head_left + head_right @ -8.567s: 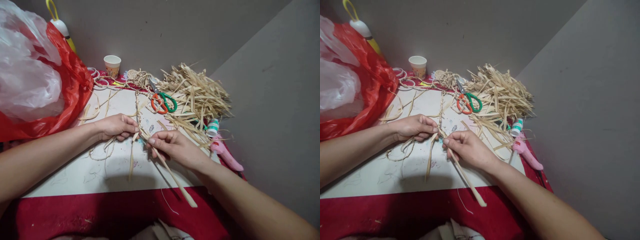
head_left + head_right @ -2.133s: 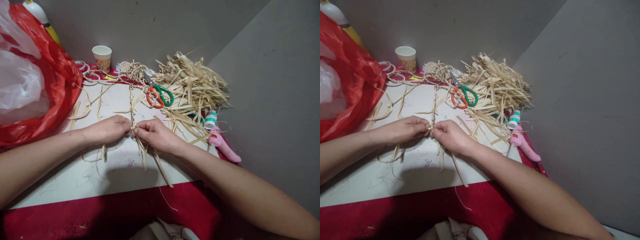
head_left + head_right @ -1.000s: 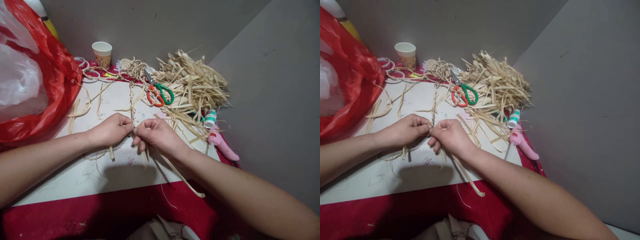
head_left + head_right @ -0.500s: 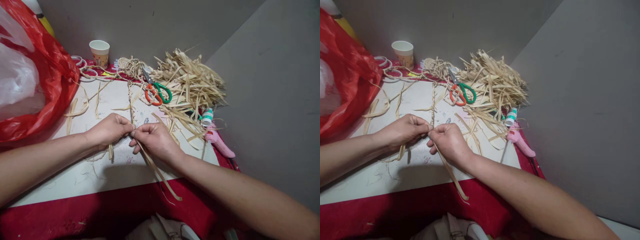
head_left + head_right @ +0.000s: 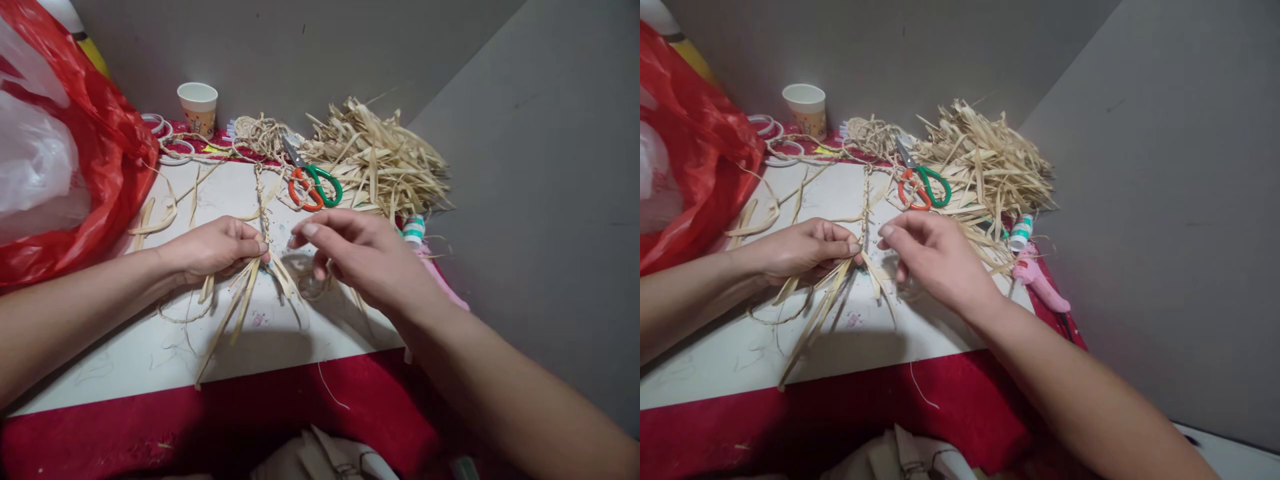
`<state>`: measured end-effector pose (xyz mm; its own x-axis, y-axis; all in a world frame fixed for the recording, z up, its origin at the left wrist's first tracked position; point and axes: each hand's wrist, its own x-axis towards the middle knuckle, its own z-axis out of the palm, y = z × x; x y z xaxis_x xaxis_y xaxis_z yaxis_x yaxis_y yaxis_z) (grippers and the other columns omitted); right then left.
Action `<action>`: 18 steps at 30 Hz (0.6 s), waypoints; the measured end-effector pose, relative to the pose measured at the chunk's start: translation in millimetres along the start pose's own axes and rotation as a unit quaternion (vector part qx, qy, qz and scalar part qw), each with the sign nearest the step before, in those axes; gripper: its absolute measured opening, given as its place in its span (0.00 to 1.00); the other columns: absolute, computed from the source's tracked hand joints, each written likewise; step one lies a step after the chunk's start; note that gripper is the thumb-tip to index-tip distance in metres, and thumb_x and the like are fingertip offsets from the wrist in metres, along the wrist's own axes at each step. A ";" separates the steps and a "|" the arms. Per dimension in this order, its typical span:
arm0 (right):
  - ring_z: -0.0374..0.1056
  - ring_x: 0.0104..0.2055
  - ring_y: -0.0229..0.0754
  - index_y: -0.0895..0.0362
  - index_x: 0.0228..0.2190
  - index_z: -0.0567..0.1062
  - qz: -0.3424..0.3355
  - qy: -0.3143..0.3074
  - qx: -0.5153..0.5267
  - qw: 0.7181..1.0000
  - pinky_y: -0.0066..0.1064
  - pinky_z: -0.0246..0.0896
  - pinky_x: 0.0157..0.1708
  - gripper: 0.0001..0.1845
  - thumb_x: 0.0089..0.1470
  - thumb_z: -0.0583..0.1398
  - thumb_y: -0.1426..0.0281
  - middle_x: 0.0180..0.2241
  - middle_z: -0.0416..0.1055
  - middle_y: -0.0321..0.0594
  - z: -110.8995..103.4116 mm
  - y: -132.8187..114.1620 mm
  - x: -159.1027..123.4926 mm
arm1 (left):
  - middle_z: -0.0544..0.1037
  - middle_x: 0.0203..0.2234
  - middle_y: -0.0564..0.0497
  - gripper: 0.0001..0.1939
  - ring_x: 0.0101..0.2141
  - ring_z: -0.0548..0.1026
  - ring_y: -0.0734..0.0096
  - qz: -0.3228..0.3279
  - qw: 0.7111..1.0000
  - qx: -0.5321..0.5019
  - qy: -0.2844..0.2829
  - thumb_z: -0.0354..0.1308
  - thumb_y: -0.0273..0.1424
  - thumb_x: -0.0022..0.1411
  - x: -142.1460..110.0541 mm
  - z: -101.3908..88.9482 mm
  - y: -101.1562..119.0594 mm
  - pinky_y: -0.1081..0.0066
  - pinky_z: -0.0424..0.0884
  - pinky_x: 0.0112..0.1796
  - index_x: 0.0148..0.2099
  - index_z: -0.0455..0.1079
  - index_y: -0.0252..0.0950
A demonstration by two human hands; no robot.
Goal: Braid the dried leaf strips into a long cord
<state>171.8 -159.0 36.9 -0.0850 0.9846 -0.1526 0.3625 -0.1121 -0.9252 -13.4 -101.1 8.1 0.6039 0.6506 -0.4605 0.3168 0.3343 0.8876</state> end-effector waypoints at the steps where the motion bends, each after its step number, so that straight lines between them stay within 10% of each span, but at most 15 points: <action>1: 0.60 0.16 0.30 0.59 0.32 0.73 0.024 -0.029 0.016 0.999 0.22 0.47 0.14 0.12 0.56 0.57 0.61 0.22 0.70 0.36 1.3 5.3 7.0 | 0.55 0.07 0.61 0.09 0.10 0.48 0.85 0.001 1.000 0.002 -0.004 0.53 0.28 0.60 0.2 -0.9 0.6 0.78 0.42 0.13 0.29 0.70 0.31; 7: 0.45 0.11 0.27 0.60 0.26 0.70 0.161 -0.221 0.178 0.945 0.20 0.37 0.10 0.18 0.54 0.58 0.57 0.12 0.58 0.29 24.4 31.2 30.1 | 0.54 0.09 0.61 0.10 0.11 0.46 0.86 0.016 0.998 0.033 -0.043 0.53 0.30 0.61 -0.8 -4.0 0.4 0.78 0.40 0.13 0.28 0.67 0.32; 18: 0.44 0.10 0.26 0.59 0.15 0.62 0.209 -0.222 0.240 0.922 0.19 0.39 0.10 0.19 0.53 0.58 0.66 0.10 0.52 0.27 28.9 31.6 34.0 | 0.55 0.13 0.60 0.10 0.14 0.51 0.82 0.035 0.978 0.191 -0.071 0.50 0.31 0.61 -5.3 -11.8 5.7 0.76 0.47 0.16 0.29 0.66 0.34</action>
<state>153.6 -132.9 -7.6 -0.4409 0.7016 -0.5598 0.0066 -0.6212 -0.7837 -23.5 -94.5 15.6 0.7209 0.5524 -0.4186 0.5050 -0.0051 0.8631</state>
